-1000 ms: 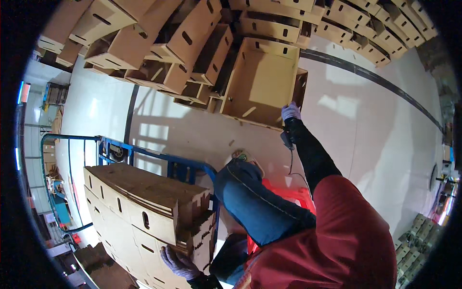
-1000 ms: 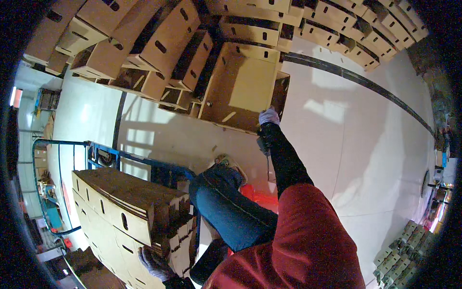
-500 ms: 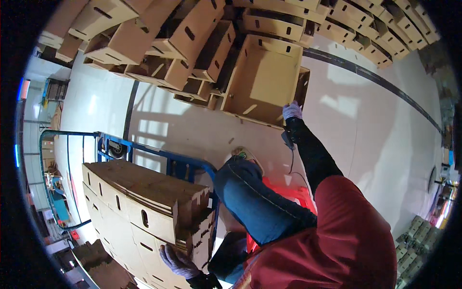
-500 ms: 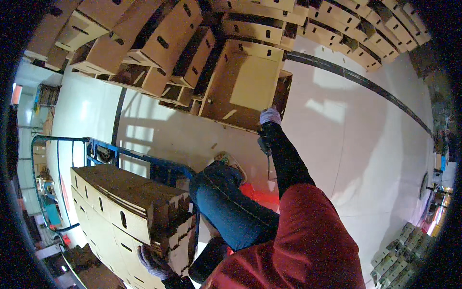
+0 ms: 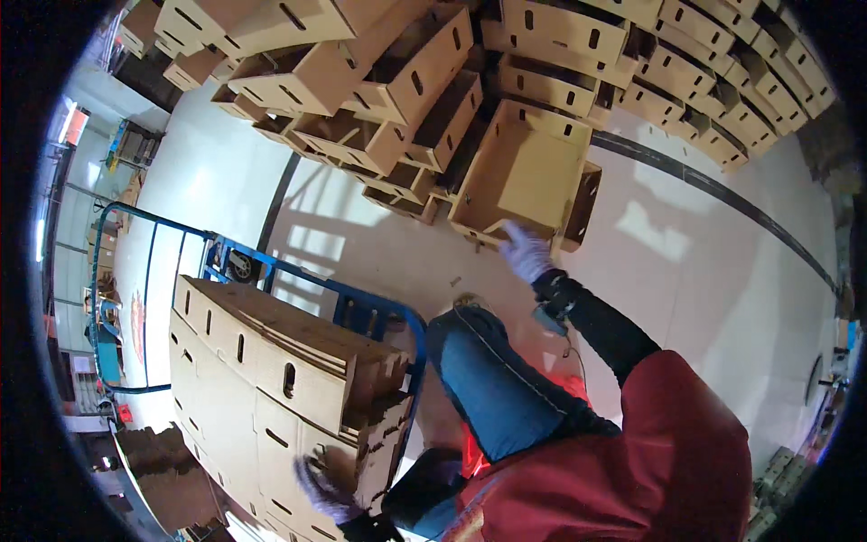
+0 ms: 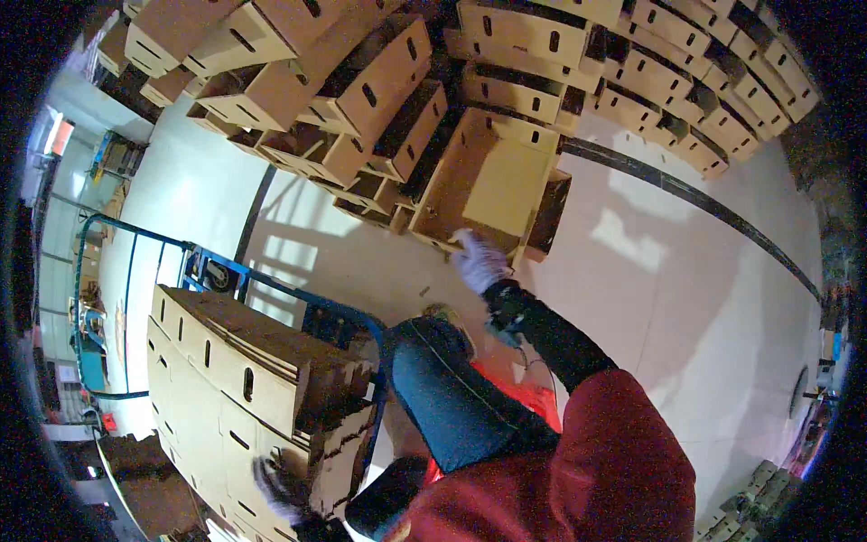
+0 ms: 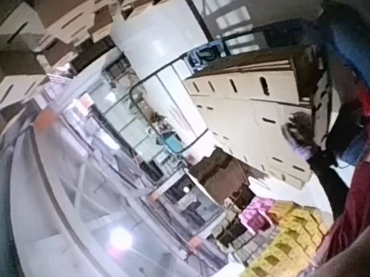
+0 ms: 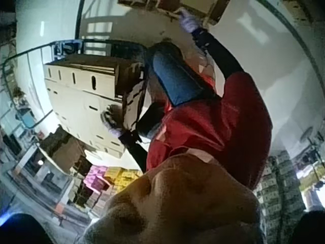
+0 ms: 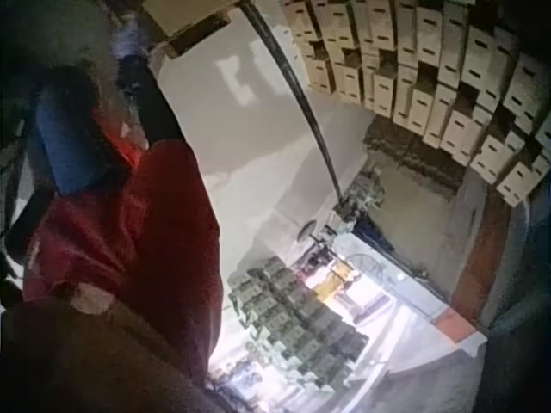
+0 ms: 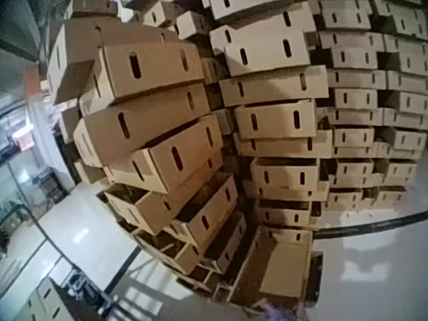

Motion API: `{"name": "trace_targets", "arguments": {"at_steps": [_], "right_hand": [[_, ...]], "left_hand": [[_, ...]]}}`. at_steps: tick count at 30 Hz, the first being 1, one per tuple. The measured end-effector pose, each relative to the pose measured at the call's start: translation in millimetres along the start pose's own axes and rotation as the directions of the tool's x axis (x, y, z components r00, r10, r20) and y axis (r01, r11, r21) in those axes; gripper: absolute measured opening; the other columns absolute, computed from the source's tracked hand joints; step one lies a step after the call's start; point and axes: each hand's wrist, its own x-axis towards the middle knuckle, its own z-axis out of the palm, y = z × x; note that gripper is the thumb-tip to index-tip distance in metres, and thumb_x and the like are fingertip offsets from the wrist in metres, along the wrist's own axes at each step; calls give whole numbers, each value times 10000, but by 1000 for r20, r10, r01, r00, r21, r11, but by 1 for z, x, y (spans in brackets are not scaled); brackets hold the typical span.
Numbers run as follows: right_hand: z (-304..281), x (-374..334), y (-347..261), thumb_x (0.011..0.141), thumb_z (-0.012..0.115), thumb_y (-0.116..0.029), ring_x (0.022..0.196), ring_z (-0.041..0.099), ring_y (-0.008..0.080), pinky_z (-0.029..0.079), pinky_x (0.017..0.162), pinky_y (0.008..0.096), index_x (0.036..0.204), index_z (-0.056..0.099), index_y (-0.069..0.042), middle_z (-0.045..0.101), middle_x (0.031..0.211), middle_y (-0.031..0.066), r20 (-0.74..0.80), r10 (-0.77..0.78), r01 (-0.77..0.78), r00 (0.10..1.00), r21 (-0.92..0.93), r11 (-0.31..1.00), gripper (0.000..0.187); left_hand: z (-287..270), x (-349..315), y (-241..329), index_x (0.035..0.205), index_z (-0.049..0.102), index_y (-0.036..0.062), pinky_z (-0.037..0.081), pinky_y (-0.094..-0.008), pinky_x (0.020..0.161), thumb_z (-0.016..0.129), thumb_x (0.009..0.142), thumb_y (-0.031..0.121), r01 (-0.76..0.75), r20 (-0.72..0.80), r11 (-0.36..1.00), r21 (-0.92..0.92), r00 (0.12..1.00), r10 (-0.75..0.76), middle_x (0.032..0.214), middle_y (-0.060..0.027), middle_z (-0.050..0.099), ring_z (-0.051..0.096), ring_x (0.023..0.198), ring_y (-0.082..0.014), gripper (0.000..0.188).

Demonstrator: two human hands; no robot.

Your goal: The recorder folds flat cardboard sheets into boxes and stacks the completed boxes on a cart and a pile.

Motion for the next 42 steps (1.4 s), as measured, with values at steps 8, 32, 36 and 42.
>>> {"name": "trace_targets", "arguments": {"at_steps": [8, 32, 36, 42], "right_hand": [[41, 0, -235, 852, 496, -375, 973, 557, 356, 448, 844, 403, 1227, 441, -21, 570, 1057, 220, 272, -515, 480, 813, 190, 857, 519], [17, -51, -301, 841, 517, -427, 791, 599, 287, 468, 717, 363, 938, 589, -11, 628, 871, 173, 702, -371, 707, 608, -266, 655, 432], [29, -54, -297, 892, 508, -354, 757, 565, 87, 467, 656, 262, 974, 609, -19, 621, 853, 29, 878, -253, 117, 407, 224, 967, 359], [15, -110, -375, 884, 518, -312, 738, 569, 109, 452, 633, 242, 1012, 562, -35, 613, 869, 50, 922, -367, 176, 121, 344, 923, 309]], "left_hand": [[-93, -55, -188, 1227, 506, 113, 433, -377, 890, 526, 871, 339, 707, -195, 680, 197, 708, -679, 1176, -176, 536, 512, 1076, -297, 422], [-148, -189, -153, 1331, 337, 37, 486, -403, 718, 571, 804, 452, 910, 178, 409, -64, 414, -893, 845, -222, 635, 629, 825, -321, 711], [-107, -235, -196, 1089, 559, -45, 475, -286, 709, 607, 835, 256, 702, 21, 361, -614, 472, -881, 932, -124, 638, 582, 799, -148, 396], [-98, -322, -175, 1065, 576, -29, 479, -281, 700, 597, 830, 184, 406, 20, 82, -910, 240, -971, 891, -89, 631, 574, 783, -131, 317]]}}
